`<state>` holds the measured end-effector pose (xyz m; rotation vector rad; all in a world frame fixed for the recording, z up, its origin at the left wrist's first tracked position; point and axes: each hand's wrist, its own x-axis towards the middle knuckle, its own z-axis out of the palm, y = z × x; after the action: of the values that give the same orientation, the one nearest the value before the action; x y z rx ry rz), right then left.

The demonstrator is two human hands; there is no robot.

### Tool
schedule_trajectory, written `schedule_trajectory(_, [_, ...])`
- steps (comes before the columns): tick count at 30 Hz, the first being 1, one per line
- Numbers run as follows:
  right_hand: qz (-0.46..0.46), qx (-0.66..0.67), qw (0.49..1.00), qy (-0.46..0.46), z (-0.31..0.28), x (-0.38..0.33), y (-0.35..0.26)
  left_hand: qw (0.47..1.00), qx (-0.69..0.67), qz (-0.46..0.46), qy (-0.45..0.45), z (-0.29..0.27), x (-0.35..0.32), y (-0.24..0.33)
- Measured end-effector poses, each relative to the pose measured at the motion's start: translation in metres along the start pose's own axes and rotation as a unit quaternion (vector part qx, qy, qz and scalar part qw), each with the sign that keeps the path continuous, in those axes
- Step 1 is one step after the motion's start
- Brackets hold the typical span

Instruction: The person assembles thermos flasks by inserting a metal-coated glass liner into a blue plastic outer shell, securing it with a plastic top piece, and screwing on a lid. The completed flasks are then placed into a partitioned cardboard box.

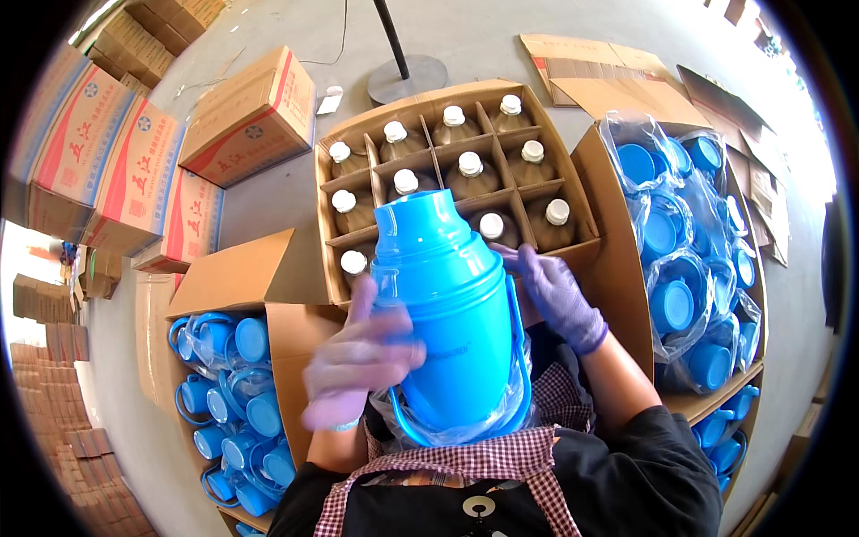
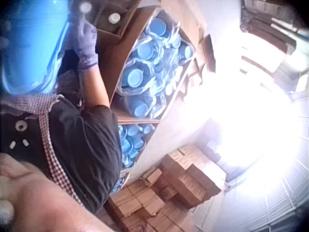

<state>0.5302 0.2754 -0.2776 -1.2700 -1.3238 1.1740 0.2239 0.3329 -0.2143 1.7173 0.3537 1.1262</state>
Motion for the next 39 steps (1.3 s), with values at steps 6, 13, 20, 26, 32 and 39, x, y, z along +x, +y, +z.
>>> schedule_trajectory(6, [-0.182,0.062,0.981,-0.017,0.024,0.014,-0.039,0.966,-0.154,-0.192,0.078,-0.014,0.057,-0.050])
schedule_trajectory(13, [-0.283,0.059,0.957,-0.040,-0.003,0.114,-0.061,0.919,-0.270,-0.288,-0.013,-0.047,0.117,-0.072])
schedule_trajectory(20, [0.051,-0.485,0.872,-0.039,-0.025,0.116,0.135,0.856,-0.390,-0.174,0.291,-0.073,0.072,-0.114])
schedule_trajectory(26, [-0.049,-0.416,0.908,0.024,-0.027,0.110,0.113,0.865,-0.389,-0.186,0.255,-0.078,0.012,-0.136])
schedule_trajectory(32, [-0.142,-0.305,0.935,0.113,-0.066,0.118,-0.110,0.832,-0.480,-0.145,0.236,-0.122,0.028,-0.139])
schedule_trajectory(39, [-0.431,-0.119,0.895,0.001,-0.106,0.197,-0.287,0.816,-0.576,-0.050,0.004,-0.090,0.137,-0.112])
